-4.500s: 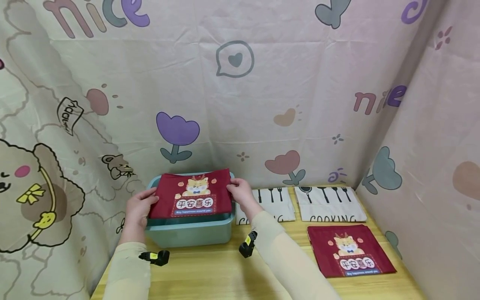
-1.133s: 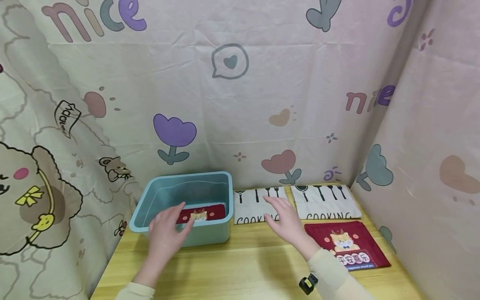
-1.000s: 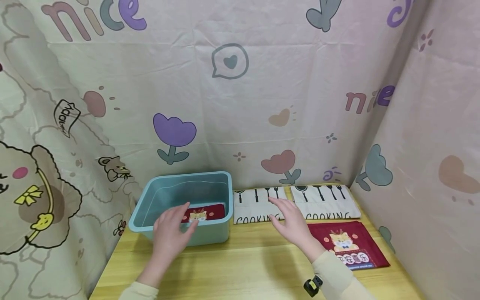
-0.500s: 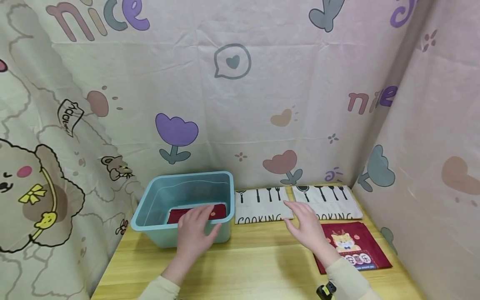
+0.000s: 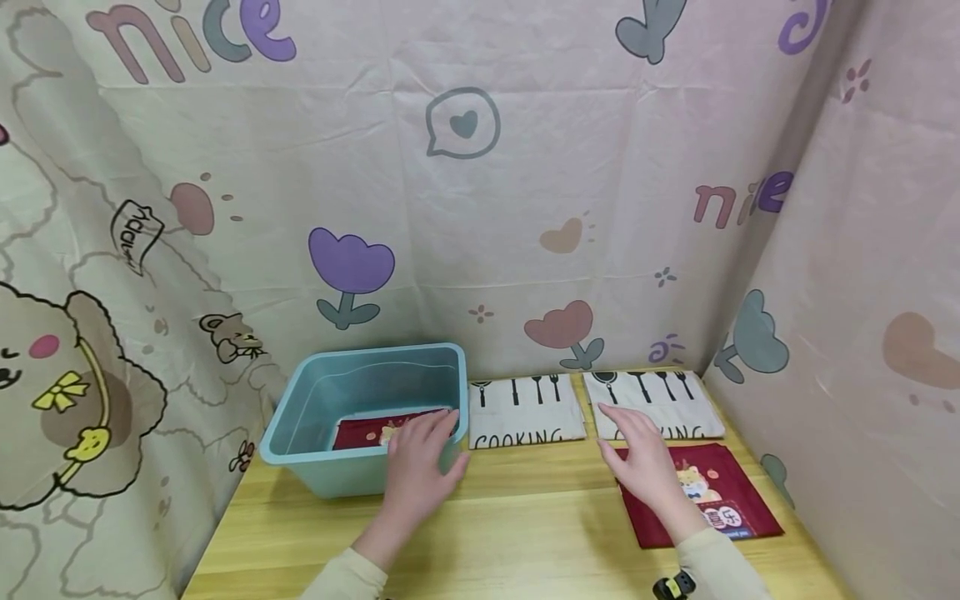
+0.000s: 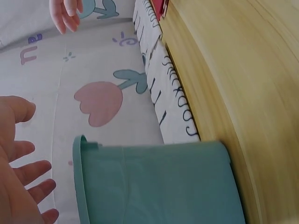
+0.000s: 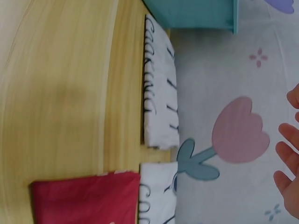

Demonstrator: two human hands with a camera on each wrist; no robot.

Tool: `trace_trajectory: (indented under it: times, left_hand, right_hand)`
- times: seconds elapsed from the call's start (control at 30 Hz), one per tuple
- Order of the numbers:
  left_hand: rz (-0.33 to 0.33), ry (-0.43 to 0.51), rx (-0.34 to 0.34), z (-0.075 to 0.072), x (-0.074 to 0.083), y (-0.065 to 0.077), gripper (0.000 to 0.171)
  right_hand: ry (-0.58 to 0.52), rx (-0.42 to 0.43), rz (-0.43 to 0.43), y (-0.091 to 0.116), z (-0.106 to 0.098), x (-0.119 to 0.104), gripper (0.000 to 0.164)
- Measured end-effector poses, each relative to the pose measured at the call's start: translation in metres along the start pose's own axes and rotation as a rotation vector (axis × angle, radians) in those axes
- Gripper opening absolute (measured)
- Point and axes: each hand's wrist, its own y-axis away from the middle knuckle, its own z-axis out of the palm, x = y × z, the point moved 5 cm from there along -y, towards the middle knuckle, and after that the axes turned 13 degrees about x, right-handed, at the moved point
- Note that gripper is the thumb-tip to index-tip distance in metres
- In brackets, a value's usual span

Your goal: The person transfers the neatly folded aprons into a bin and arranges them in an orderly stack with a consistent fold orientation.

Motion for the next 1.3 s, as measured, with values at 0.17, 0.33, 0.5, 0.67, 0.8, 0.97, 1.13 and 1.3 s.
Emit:
trace_trajectory:
  times: [0.17,0.33,0.5,0.67,0.8,0.97,1.13,1.3]
  left_hand:
    - [-0.005,0.045,-0.021,0.007,0.012,-0.002,0.063]
    - [-0.016,0.103,-0.035,0.012,0.027,-0.004,0.061]
    - [-0.051,0.165,-0.060,0.023,0.038,0.002,0.060]
    - [-0.118,0.262,-0.068,0.036,0.044,0.013,0.057]
    - [-0.216,0.324,-0.088,0.047,0.045,0.021,0.056]
    - [-0.338,0.350,-0.117,0.058,0.044,0.030,0.055]
    - [-0.432,0.375,-0.143,0.069,0.043,0.037,0.053]
    - [-0.496,0.387,-0.186,0.079,0.042,0.048,0.054]
  right_hand:
    - [0.024,0.007,0.036,0.007,-0.008,0.015,0.056]
    - [0.060,0.013,0.094,0.015,-0.021,0.027,0.056]
    - [0.089,0.002,0.157,0.023,-0.029,0.040,0.055]
    - [0.110,-0.037,0.238,0.037,-0.033,0.055,0.053]
    - [0.128,-0.054,0.276,0.047,-0.036,0.065,0.053]
    - [0.174,-0.080,0.330,0.059,-0.039,0.080,0.051]
    - [0.222,-0.105,0.373,0.072,-0.041,0.095,0.052]
    - [0.251,-0.136,0.406,0.080,-0.046,0.104,0.052]
